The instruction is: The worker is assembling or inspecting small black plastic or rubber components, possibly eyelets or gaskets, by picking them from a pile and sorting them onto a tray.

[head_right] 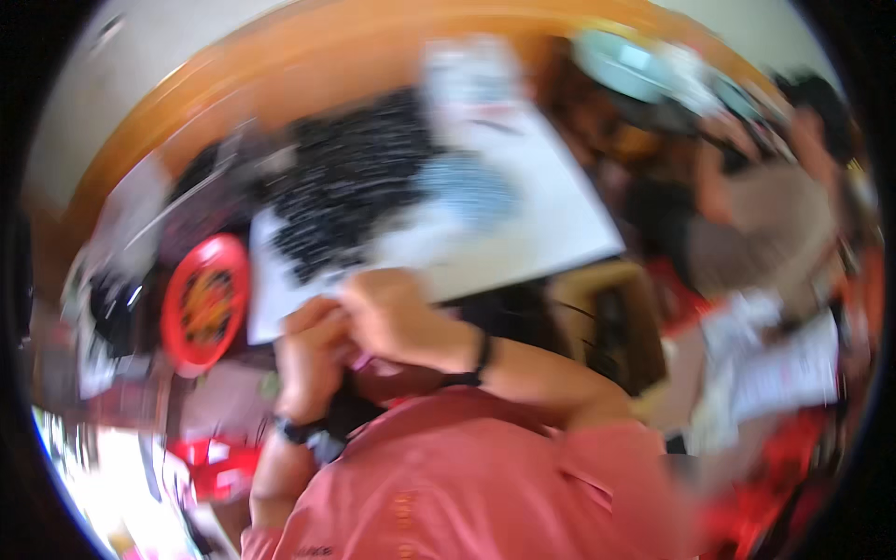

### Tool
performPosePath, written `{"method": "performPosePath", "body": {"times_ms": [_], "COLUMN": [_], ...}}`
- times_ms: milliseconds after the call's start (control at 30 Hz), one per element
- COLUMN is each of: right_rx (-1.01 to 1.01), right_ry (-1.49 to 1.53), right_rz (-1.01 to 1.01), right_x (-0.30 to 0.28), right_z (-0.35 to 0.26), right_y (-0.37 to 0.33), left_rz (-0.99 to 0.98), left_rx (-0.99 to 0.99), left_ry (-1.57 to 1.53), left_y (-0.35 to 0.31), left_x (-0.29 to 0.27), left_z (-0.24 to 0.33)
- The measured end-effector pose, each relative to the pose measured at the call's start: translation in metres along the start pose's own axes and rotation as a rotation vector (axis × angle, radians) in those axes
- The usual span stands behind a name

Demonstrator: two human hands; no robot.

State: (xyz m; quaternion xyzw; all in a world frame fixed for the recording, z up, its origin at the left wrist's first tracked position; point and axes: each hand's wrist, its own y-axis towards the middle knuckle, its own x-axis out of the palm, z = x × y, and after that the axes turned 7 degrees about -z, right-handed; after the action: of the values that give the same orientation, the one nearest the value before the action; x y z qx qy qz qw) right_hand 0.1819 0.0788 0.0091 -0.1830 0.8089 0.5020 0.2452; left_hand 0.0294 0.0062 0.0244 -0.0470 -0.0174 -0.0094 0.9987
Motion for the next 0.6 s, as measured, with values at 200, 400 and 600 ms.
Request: {"method": "performPosePath", "body": {"times_ms": [200, 400, 600], "right_rx": [0.012, 0.099, 0.035], "right_ry": [0.101, -0.057, 0.192], "right_rz": [0.128, 0.226, 0.3], "right_x": [0.044, 0.024, 0.028], "right_z": [-0.018, 0.005, -0.011], "right_y": [0.009, -0.016, -0.008], "left_rz": [0.148, -0.031, 0.061], "left_rx": [0.098, 0.062, 0.122], "left_ry": [-0.053, 0.015, 0.159], "left_y": [-0.017, 0.014, -0.006], "left_x": [-0.015, 0.008, 0.004], "left_z": [0.006, 0.006, 0.018]}}
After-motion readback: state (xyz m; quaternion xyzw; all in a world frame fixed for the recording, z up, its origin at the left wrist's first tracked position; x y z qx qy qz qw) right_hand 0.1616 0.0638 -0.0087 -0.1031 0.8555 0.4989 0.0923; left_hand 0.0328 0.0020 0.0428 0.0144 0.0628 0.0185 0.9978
